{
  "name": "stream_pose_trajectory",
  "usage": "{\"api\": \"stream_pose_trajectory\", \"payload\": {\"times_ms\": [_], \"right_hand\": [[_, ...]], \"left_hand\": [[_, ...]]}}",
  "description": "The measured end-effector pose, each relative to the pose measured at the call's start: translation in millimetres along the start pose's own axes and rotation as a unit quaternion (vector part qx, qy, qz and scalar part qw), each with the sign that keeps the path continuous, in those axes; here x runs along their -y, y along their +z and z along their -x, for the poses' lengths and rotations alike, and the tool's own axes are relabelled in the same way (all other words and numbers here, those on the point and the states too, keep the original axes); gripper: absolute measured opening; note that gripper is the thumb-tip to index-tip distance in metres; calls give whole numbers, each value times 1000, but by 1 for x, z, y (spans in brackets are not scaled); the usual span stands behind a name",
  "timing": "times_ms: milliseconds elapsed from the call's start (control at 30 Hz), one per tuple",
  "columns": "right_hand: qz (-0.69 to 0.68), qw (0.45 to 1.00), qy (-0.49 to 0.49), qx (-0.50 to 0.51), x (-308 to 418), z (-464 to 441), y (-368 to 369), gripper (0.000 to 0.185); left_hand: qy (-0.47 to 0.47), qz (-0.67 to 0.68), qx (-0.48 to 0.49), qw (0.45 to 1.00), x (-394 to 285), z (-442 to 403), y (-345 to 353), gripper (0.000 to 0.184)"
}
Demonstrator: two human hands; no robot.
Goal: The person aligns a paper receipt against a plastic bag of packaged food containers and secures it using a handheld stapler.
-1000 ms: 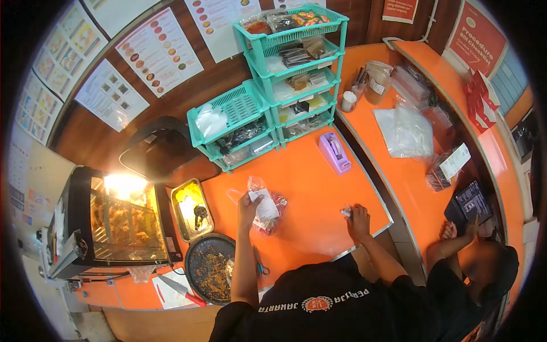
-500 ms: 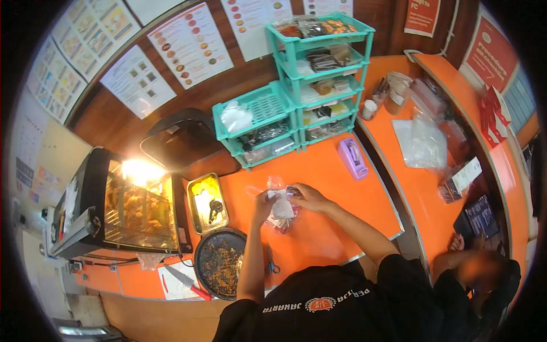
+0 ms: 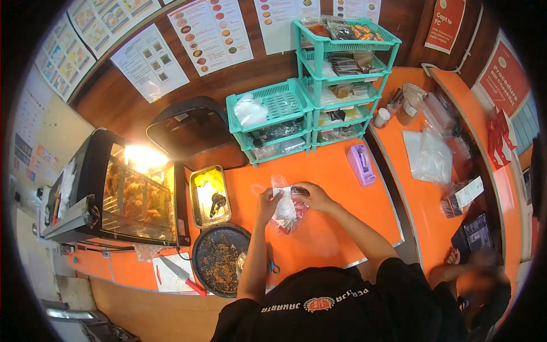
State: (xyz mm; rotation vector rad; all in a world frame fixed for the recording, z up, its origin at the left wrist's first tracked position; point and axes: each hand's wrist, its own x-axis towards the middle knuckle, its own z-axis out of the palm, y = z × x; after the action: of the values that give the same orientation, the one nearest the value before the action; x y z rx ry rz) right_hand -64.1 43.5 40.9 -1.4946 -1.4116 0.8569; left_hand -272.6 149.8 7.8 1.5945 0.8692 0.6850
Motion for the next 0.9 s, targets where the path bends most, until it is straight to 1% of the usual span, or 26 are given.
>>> {"api": "stream_pose_trajectory", "payload": {"times_ms": [33, 167, 233, 267, 333, 400, 433, 500, 533, 567, 600, 633, 667, 733, 833, 900], "right_hand": [[1, 1000, 2, 1, 0, 0, 0, 48], [25, 999, 7, 27, -1, -6, 9, 50], [34, 998, 9, 42, -3, -9, 13, 51], [34, 998, 5, 50, -5, -11, 14, 50], [33, 998, 1, 58, -11, -13, 17, 49], [-169, 983, 7, 73, -18, -16, 20, 50], [-169, 983, 8, 73, -18, -16, 19, 50], [-215, 968, 61, 116, -18, -17, 15, 50], [-214, 968, 62, 117, -19, -18, 15, 50], [-190, 973, 58, 119, -20, -20, 16, 50], [-167, 977, 54, 122, -21, -21, 16, 51], [-166, 977, 55, 122, -19, -22, 16, 51], [-170, 977, 48, 119, -17, -23, 16, 50], [-175, 977, 41, 116, -18, -24, 19, 49], [-167, 981, 24, 101, -27, -28, 22, 50], [-109, 987, 24, 119, -31, -30, 21, 56]], "left_hand": [[-1, -30, -1, 1000, -3, 1, 1, 21], [1, -24, 2, 1000, -5, 3, 6, 20], [60, 8, -3, 998, -3, 3, 7, 18], [59, 8, -2, 998, -4, 4, 6, 18], [17, 51, 25, 998, -6, 6, 4, 18], [19, 55, 22, 998, -9, 6, 3, 19], [21, 61, 19, 998, -12, 6, 3, 20], [18, 89, 20, 996, -16, 7, 6, 21], [15, 116, 22, 993, -13, 8, 9, 21], [14, 117, 22, 993, -11, 8, 12, 21], [6, 149, 16, 989, -9, 8, 15, 22], [-3, 182, 10, 983, -7, 7, 17, 22], [-3, 183, 10, 983, -4, 7, 18, 22], [-63, 230, 41, 970, 0, 7, 15, 25], [-84, 241, 67, 965, 5, 6, 11, 26], [-87, 253, 73, 961, 5, 6, 9, 27]]}}
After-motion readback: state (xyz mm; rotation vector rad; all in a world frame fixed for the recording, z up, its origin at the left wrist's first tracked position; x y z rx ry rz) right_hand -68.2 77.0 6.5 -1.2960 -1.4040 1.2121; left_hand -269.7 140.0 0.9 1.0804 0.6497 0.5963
